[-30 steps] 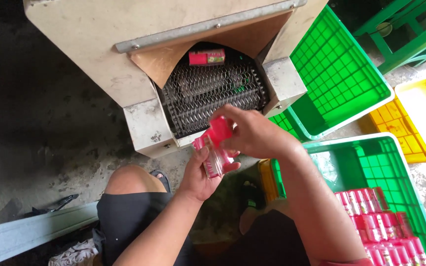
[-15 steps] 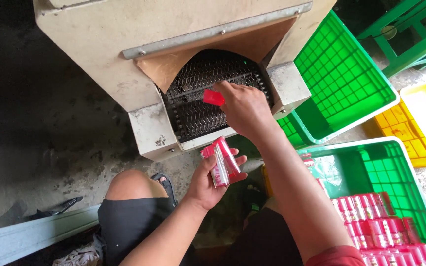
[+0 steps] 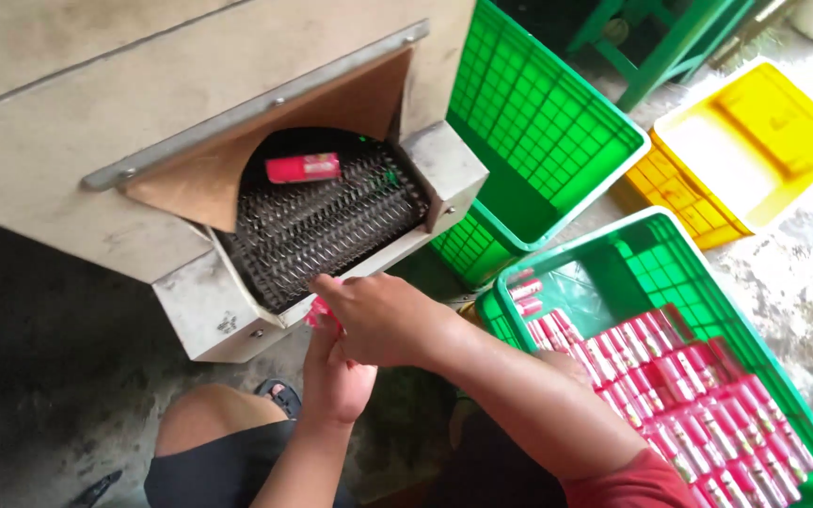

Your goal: Loading small pink tubes from a plastic crate onto a conveyor belt for processing.

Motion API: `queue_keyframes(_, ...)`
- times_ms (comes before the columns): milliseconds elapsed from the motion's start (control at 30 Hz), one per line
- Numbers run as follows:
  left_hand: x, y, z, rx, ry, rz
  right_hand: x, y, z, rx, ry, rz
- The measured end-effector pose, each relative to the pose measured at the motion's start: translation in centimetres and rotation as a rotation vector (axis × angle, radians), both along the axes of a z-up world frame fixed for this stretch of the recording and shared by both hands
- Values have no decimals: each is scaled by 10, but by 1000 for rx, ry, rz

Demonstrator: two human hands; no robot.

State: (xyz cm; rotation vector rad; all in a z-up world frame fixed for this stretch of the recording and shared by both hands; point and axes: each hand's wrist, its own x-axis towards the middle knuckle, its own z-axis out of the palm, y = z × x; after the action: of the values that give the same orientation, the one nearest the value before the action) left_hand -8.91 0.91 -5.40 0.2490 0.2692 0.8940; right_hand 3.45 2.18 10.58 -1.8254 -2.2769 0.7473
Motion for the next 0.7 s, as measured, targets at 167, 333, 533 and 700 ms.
queue_keyframes(167, 7, -4, 33, -27, 144, 41, 18, 10, 20, -53, 105, -121)
queue_keyframes(333, 16, -7, 48, -282, 308, 53, 43, 43, -12, 467, -5, -169)
queue_keyframes(533, 23, -12, 38, -339, 383, 13, 46, 79, -40, 767, -89, -123)
queue_keyframes(700, 22, -9, 32, -222, 363, 50, 50, 79, -46, 750, -130, -75)
